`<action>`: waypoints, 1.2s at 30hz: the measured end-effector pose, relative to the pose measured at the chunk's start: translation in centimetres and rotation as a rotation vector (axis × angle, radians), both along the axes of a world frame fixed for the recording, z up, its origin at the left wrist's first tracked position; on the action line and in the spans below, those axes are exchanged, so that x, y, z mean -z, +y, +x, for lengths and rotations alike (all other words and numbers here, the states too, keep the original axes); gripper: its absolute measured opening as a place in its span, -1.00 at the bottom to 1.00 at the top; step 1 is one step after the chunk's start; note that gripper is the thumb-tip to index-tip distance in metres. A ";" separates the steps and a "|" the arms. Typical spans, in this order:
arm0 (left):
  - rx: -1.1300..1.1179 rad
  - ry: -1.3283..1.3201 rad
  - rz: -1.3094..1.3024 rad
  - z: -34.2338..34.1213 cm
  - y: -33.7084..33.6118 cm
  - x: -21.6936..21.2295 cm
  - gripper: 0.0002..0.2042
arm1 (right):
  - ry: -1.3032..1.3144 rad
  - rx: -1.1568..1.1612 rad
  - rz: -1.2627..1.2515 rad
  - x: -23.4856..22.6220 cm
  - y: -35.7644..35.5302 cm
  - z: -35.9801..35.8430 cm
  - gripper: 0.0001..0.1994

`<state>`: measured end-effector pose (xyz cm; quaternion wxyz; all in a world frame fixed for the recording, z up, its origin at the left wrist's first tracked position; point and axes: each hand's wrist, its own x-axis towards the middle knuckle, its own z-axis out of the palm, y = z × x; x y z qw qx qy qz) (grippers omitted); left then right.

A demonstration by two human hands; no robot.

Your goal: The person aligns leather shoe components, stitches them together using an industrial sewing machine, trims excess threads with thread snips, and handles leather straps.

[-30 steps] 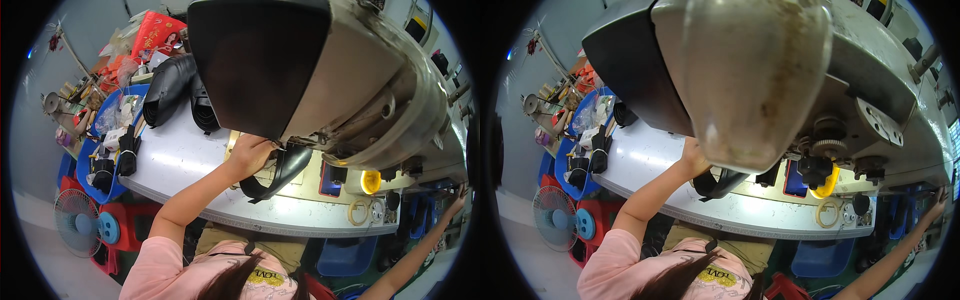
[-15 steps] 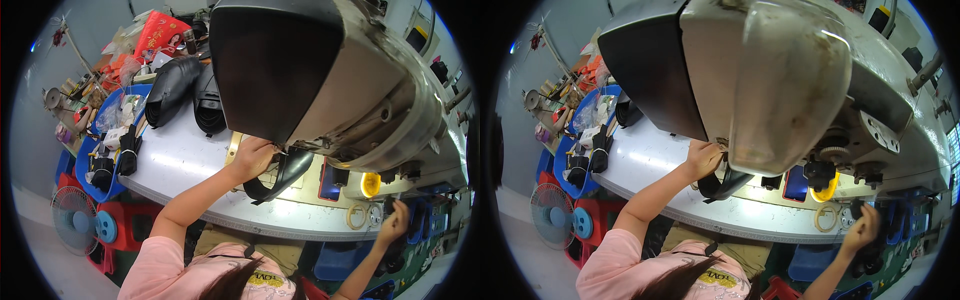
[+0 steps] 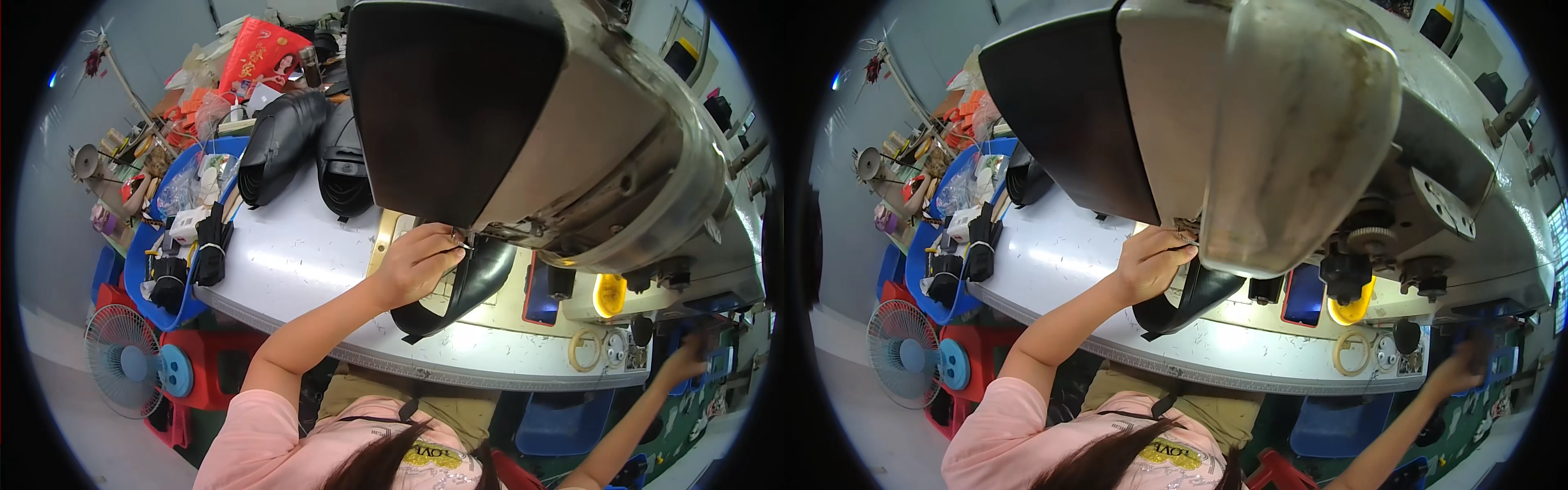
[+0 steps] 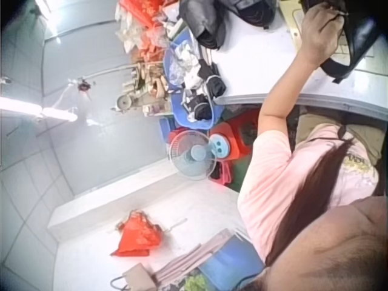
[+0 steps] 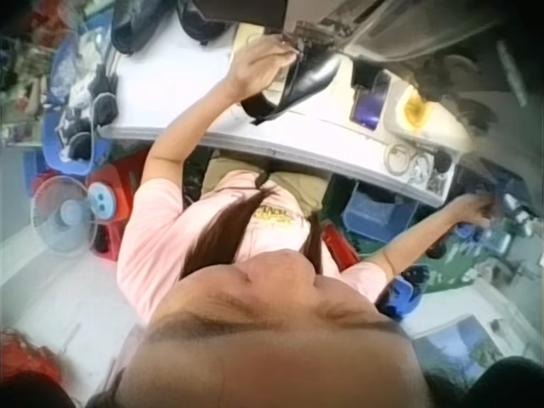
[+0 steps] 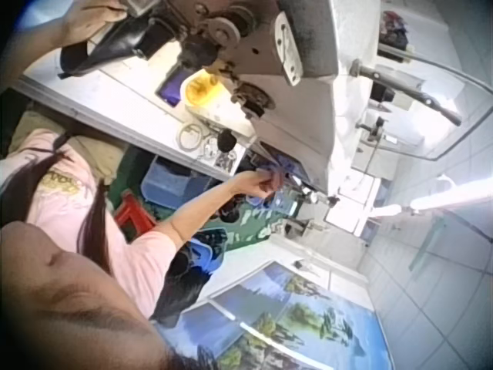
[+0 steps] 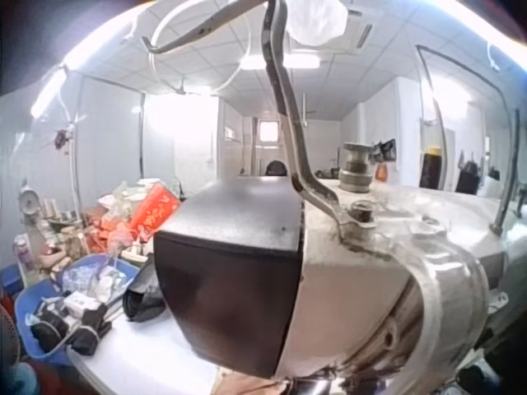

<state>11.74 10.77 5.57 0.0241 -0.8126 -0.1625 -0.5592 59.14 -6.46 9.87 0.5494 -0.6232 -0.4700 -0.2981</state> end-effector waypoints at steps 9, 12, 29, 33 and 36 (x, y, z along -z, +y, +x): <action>0.015 0.031 -0.018 -0.4 0.1 0.0 -0.84 | 0.060 0.445 -0.259 -14.0 -1.9 20.6 -0.66; 0.025 0.034 -0.035 -0.6 0.1 -0.2 -0.85 | 0.101 0.478 -0.352 -13.6 -2.4 24.9 -0.63; 0.043 -0.039 -0.103 0.0 1.3 0.4 -0.90 | 0.157 0.249 0.104 -2.9 -0.7 -3.5 -0.76; -0.025 0.023 -0.131 -1.1 -0.5 -1.0 -0.86 | -0.155 -0.202 -0.125 0.6 2.2 -14.6 -0.73; -0.012 -0.039 -0.450 -3.5 -3.3 -1.5 -0.84 | 0.071 -0.619 -0.298 2.8 4.4 -20.4 -0.72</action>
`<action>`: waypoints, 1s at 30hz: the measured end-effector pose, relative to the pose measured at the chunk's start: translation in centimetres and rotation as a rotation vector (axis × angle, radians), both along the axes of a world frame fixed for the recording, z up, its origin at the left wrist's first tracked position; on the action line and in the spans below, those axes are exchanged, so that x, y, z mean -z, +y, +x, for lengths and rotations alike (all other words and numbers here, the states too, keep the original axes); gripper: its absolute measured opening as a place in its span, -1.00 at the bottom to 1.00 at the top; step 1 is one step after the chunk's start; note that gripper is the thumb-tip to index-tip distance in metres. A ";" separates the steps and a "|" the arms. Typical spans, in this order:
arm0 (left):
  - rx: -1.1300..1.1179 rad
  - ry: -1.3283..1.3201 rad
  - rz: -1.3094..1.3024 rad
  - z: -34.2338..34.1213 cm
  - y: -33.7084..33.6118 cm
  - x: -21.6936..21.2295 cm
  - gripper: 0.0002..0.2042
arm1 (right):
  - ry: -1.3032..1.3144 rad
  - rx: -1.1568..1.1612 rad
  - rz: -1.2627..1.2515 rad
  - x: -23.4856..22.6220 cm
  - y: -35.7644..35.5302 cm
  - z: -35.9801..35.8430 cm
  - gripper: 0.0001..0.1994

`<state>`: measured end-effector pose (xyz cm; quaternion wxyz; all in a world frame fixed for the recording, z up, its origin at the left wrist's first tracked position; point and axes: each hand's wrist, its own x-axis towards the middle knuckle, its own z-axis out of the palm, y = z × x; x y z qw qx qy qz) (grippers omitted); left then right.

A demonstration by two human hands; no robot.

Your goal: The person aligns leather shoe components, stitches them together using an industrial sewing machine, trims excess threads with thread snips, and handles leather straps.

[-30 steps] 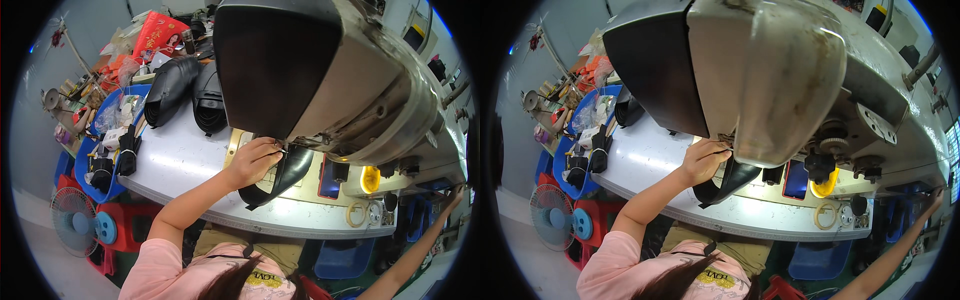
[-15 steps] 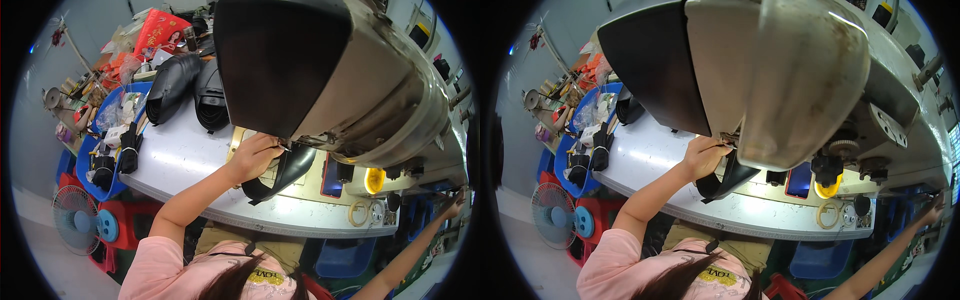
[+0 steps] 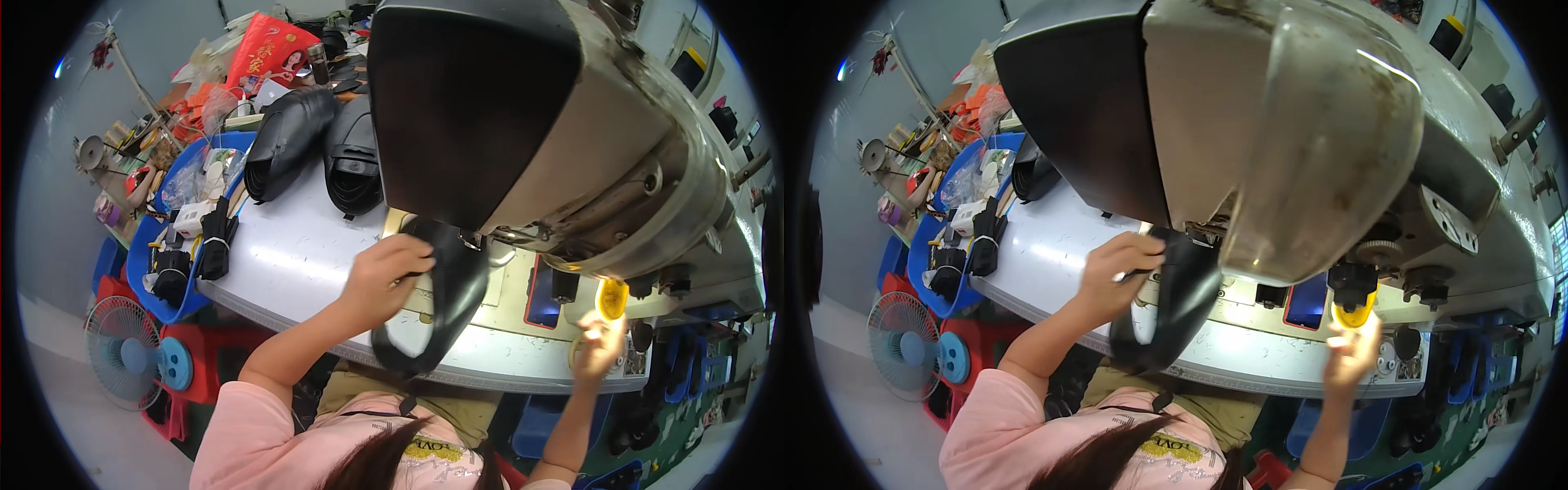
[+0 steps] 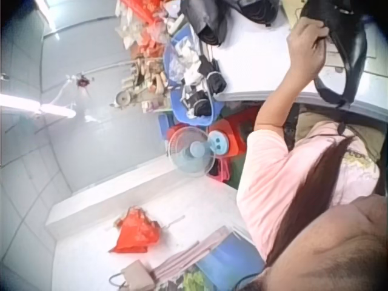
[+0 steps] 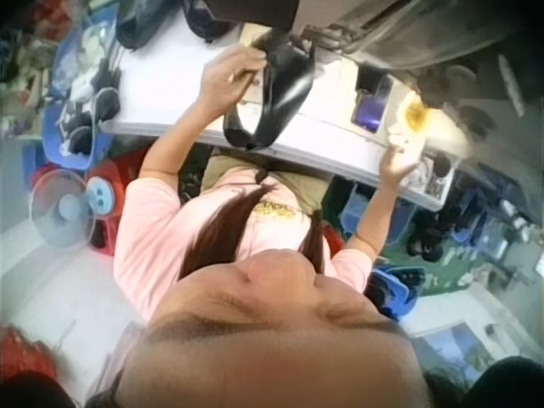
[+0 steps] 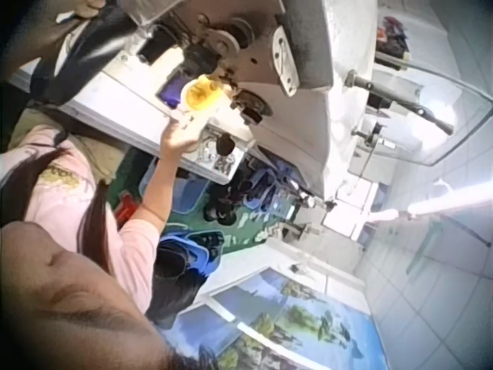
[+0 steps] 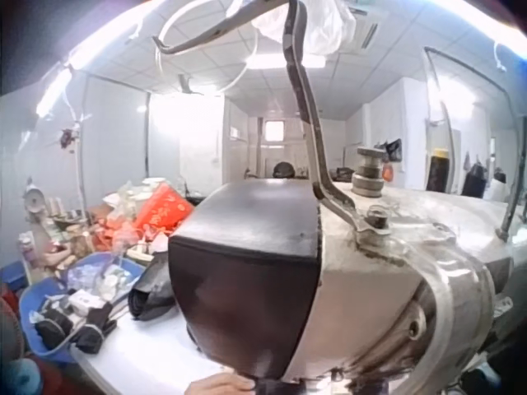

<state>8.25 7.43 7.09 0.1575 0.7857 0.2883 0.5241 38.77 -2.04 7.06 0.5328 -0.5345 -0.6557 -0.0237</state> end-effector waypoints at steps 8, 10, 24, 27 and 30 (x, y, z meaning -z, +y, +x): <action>0.111 -0.114 -0.642 -6.7 -3.6 3.7 -0.68 | -0.063 -0.360 -0.140 2.5 3.9 -13.9 -0.69; 0.051 -0.446 -1.198 -6.7 -3.9 5.0 -0.59 | -0.111 -0.314 -0.128 2.7 4.5 -15.4 -0.67; -0.260 -0.092 0.120 -8.9 -0.6 -0.4 -0.91 | 0.057 -0.133 -0.086 5.9 4.2 -11.9 -0.76; -0.418 0.230 0.333 -8.8 4.9 2.0 -0.92 | 0.012 -0.194 -0.201 7.5 3.6 -11.6 -0.75; -0.485 0.242 0.362 -8.1 10.4 6.7 -0.94 | -0.073 -0.216 -0.245 9.8 2.8 -12.3 -0.73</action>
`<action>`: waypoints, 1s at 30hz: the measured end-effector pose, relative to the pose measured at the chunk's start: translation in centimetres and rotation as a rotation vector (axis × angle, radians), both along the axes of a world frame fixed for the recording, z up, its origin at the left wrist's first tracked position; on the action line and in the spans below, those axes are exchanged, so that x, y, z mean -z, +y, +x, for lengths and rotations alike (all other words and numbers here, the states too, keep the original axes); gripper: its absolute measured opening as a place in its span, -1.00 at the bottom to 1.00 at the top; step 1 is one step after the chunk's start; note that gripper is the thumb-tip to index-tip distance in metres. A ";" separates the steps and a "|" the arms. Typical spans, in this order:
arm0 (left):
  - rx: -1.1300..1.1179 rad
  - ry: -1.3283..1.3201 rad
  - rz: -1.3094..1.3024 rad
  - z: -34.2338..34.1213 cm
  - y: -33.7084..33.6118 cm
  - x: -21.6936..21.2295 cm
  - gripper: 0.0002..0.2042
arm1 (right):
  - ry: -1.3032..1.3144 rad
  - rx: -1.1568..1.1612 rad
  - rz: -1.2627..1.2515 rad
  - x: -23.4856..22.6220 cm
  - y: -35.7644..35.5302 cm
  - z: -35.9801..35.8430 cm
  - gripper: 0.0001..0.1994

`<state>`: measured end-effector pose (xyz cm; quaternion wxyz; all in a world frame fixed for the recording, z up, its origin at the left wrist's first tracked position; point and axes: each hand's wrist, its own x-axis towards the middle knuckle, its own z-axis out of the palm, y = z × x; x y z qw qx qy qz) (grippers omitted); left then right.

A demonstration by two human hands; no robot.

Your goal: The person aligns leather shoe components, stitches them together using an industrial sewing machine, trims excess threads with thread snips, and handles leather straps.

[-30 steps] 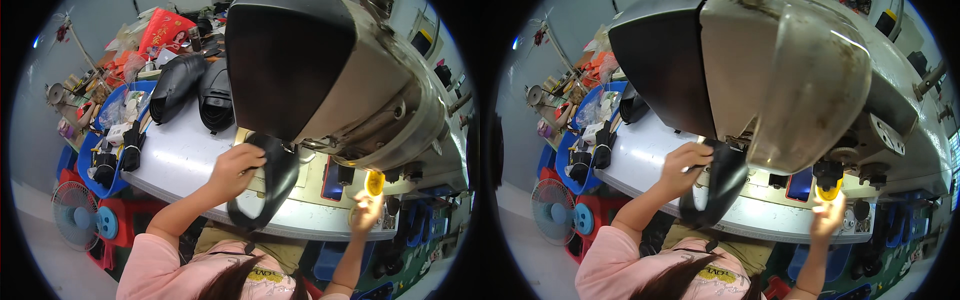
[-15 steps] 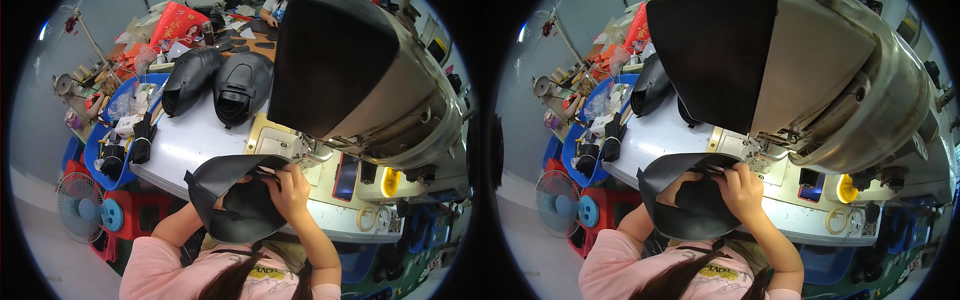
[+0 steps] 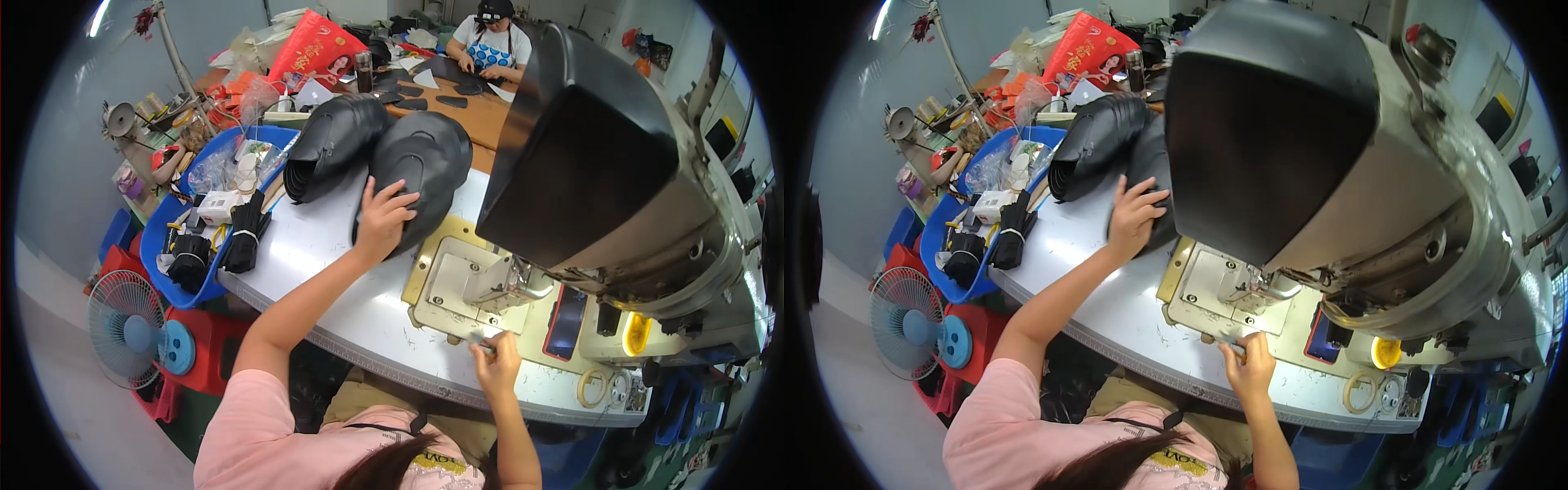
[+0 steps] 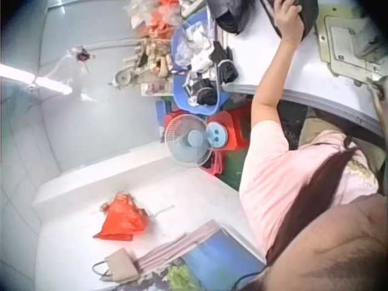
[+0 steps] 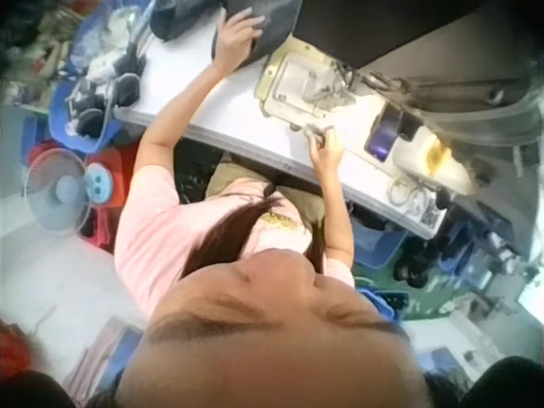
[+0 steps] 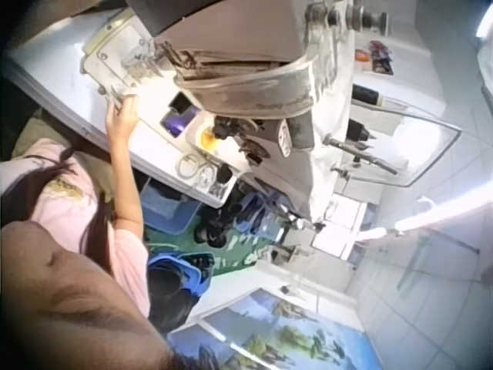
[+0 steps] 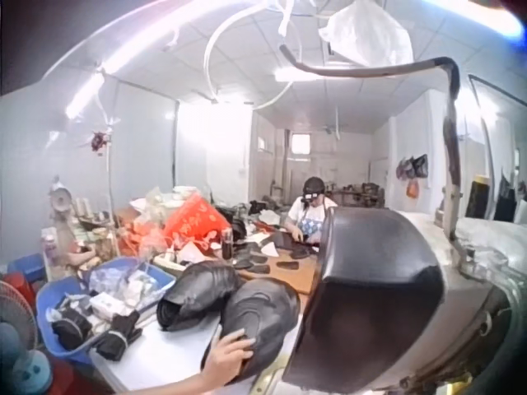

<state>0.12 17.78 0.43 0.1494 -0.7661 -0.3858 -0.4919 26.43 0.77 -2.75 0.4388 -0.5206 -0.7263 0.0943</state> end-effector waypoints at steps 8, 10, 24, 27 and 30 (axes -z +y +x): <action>-0.129 0.079 0.038 2.0 5.9 1.0 -0.83 | -0.050 0.034 -0.081 2.2 -0.9 0.1 -0.73; -0.173 0.122 -0.069 2.0 4.0 -0.1 -0.72 | -0.039 0.082 -0.187 1.7 -1.1 0.1 -0.74; -0.934 0.063 -0.132 -15.9 -9.1 1.3 -0.47 | -0.081 0.047 -0.106 2.4 -0.6 0.0 -0.74; -1.093 -0.015 -0.549 -21.0 -9.8 -0.4 -0.28 | -0.077 0.040 -0.106 2.3 -0.7 0.0 -0.74; -0.943 -0.088 -0.938 -22.7 -9.3 -0.1 -0.02 | -0.022 0.020 -0.098 1.5 -0.5 -0.6 -0.75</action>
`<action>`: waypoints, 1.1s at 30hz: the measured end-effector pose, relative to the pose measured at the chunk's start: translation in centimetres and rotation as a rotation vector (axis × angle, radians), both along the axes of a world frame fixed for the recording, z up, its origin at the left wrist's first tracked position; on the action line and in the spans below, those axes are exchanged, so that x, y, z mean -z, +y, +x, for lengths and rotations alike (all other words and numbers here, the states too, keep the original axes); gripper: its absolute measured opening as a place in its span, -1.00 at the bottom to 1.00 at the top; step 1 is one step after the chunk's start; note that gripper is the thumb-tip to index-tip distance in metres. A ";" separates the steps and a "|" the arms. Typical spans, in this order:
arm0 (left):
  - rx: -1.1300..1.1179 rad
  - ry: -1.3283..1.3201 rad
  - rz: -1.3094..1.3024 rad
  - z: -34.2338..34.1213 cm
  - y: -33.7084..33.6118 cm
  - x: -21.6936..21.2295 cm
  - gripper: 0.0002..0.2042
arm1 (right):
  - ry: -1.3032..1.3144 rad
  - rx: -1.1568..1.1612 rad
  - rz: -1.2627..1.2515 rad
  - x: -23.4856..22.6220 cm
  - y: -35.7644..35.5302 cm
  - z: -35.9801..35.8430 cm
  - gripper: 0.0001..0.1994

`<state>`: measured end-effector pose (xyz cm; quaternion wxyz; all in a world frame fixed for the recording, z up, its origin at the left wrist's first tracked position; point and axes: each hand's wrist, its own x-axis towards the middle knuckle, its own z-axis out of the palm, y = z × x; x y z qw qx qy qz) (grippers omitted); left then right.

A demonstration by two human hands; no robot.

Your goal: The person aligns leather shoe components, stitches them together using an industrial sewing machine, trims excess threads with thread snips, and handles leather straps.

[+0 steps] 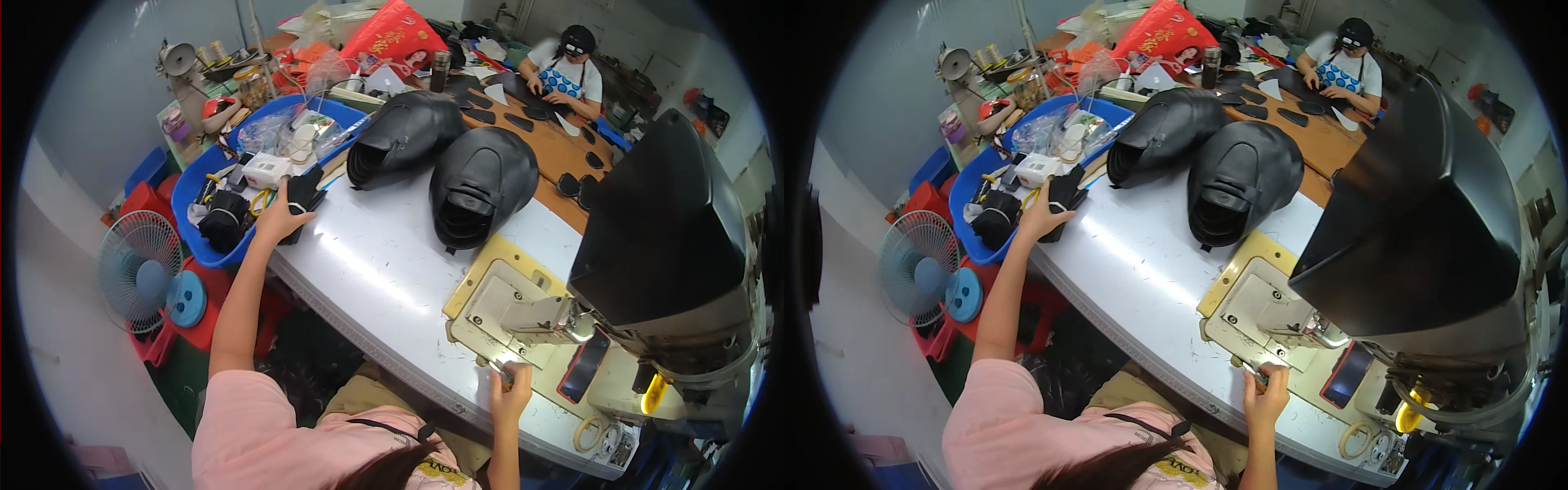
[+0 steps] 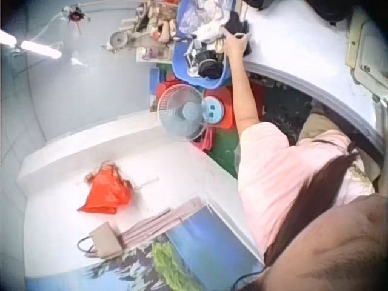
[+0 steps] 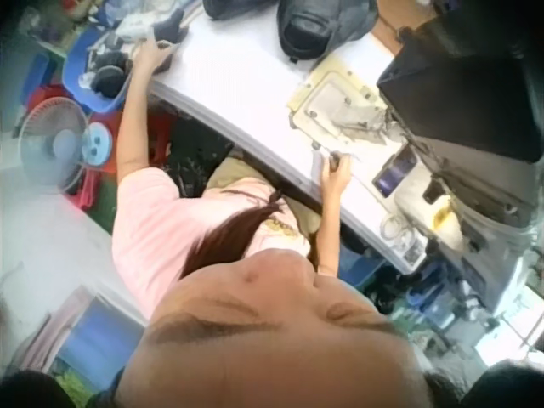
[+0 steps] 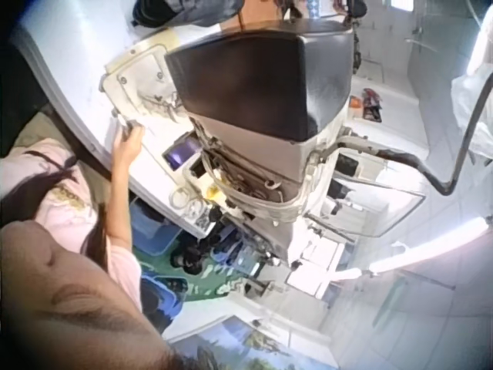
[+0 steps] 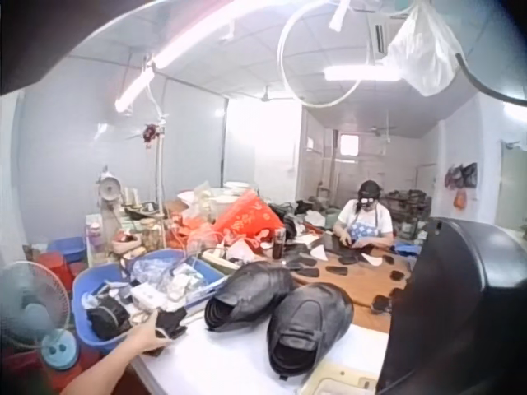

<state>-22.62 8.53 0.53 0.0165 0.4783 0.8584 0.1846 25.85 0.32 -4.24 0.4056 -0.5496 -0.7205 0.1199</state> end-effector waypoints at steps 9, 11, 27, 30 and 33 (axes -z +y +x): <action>0.499 -0.465 0.010 8.7 -4.2 -2.7 -0.10 | 0.118 -0.218 0.014 -2.0 3.0 -5.6 -0.81; 0.650 -0.398 0.060 11.1 -5.0 -2.2 -0.13 | 0.111 -0.324 0.062 -4.3 4.9 -9.4 -0.68; 0.887 0.051 0.034 16.3 -4.5 0.4 -0.16 | 0.003 -0.555 -0.210 -3.4 9.7 -13.7 -0.76; 0.965 0.181 0.029 16.7 -4.9 0.0 -0.18 | -0.151 -0.542 -0.160 -3.8 9.4 -13.7 -0.77; 0.934 0.211 -0.041 16.2 -5.6 -0.3 -0.24 | -0.187 -0.454 -0.027 -3.8 7.2 -12.6 -0.78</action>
